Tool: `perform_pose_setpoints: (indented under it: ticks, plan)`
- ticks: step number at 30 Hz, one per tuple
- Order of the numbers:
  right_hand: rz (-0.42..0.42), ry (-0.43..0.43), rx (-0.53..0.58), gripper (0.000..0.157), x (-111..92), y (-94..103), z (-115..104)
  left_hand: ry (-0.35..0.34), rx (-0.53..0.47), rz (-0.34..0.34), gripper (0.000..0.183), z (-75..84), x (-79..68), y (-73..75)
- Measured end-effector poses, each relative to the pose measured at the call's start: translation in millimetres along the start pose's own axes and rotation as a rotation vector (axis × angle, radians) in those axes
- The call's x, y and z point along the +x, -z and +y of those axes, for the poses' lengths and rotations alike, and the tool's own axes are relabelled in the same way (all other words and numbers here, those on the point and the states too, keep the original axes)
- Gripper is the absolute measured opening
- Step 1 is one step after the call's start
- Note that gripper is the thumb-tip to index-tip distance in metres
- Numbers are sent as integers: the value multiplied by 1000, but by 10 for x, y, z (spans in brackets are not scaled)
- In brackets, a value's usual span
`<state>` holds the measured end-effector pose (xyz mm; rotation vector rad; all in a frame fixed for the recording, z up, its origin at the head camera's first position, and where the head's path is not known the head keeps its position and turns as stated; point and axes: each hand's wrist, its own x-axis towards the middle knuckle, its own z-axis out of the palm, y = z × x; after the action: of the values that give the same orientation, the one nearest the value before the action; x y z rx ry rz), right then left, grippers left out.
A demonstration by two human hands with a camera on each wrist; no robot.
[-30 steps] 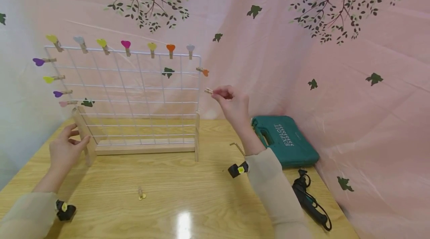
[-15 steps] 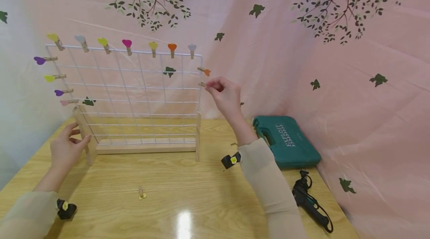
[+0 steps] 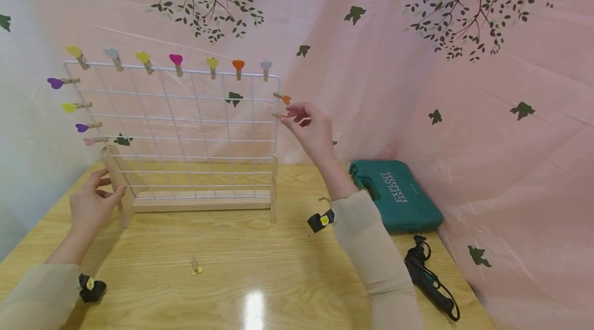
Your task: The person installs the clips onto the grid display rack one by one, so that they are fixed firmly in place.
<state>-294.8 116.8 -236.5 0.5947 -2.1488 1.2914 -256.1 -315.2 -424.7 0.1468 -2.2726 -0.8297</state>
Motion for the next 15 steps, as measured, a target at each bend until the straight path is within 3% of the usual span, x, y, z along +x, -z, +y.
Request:
perform_pose_setpoints:
  ticks: [7, 15]
  plan:
    - [-7, 54, -25, 24, -139, 92, 136, 6, 4, -11, 46, 10, -1, 2]
    - [-184, 96, -5, 26, -519, -121, 336, 9, 1, 7, 45, -7, -2, -4]
